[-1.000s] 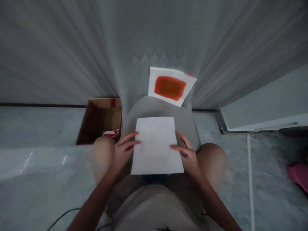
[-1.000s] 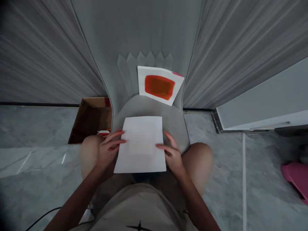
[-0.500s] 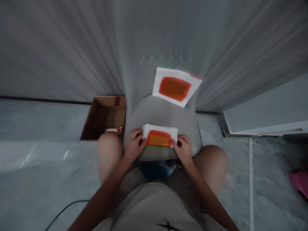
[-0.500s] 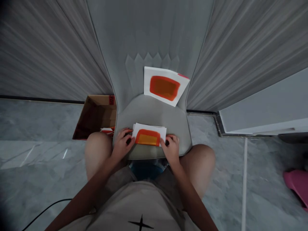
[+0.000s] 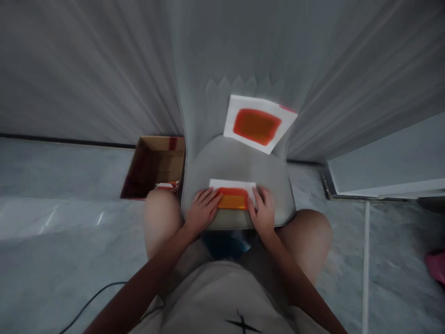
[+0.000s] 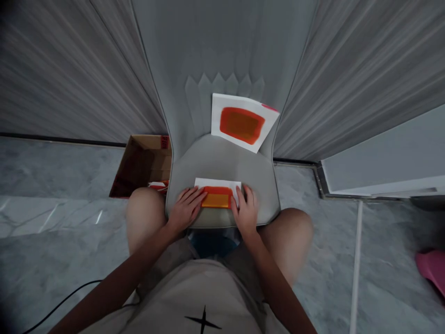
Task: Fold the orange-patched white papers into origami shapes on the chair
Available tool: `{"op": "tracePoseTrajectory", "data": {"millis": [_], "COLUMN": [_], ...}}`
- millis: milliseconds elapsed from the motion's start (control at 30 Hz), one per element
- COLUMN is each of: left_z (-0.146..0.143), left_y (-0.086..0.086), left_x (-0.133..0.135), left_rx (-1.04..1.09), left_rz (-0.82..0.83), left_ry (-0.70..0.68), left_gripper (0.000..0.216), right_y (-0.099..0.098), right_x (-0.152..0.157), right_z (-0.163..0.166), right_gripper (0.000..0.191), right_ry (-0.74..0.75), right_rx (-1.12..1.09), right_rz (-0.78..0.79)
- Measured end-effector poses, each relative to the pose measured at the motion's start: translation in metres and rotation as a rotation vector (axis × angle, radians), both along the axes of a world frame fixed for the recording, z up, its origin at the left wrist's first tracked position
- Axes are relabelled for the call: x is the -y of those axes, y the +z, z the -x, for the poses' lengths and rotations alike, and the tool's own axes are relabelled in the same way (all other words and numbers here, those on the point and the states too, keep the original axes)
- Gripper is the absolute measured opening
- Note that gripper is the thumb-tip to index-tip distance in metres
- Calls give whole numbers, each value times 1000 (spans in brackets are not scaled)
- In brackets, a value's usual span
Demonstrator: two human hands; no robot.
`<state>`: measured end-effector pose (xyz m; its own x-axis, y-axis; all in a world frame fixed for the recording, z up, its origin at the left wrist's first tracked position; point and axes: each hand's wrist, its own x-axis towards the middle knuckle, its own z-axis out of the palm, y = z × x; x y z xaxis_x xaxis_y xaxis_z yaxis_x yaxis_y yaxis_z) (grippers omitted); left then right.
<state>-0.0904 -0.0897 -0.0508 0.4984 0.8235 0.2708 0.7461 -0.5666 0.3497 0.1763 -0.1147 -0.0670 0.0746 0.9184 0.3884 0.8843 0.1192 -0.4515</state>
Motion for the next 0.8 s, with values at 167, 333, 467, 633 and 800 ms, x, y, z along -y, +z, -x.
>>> {"op": "tracePoseTrajectory", "data": {"millis": [167, 333, 467, 633, 800], "left_z": [-2, -4, -5, -6, -6], "left_y": [3, 4, 5, 3, 3], "left_x": [2, 2, 2, 1, 1], "left_rx": [12, 25, 25, 63, 40], "left_rz": [-7, -12, 5, 48, 57], "left_ry": [13, 30, 35, 46, 45], "left_gripper": [43, 41, 40, 41, 41], "right_y": [-7, -10, -7, -4, -5], "right_x": [7, 6, 5, 5, 5], "right_z": [-2, -3, -1, 0, 0], "right_gripper": [40, 39, 39, 41, 41], "right_ry": [136, 141, 128, 119, 116], "right_rx": [84, 73, 48, 32, 41], "right_rz": [-10, -14, 4, 47, 27]}}
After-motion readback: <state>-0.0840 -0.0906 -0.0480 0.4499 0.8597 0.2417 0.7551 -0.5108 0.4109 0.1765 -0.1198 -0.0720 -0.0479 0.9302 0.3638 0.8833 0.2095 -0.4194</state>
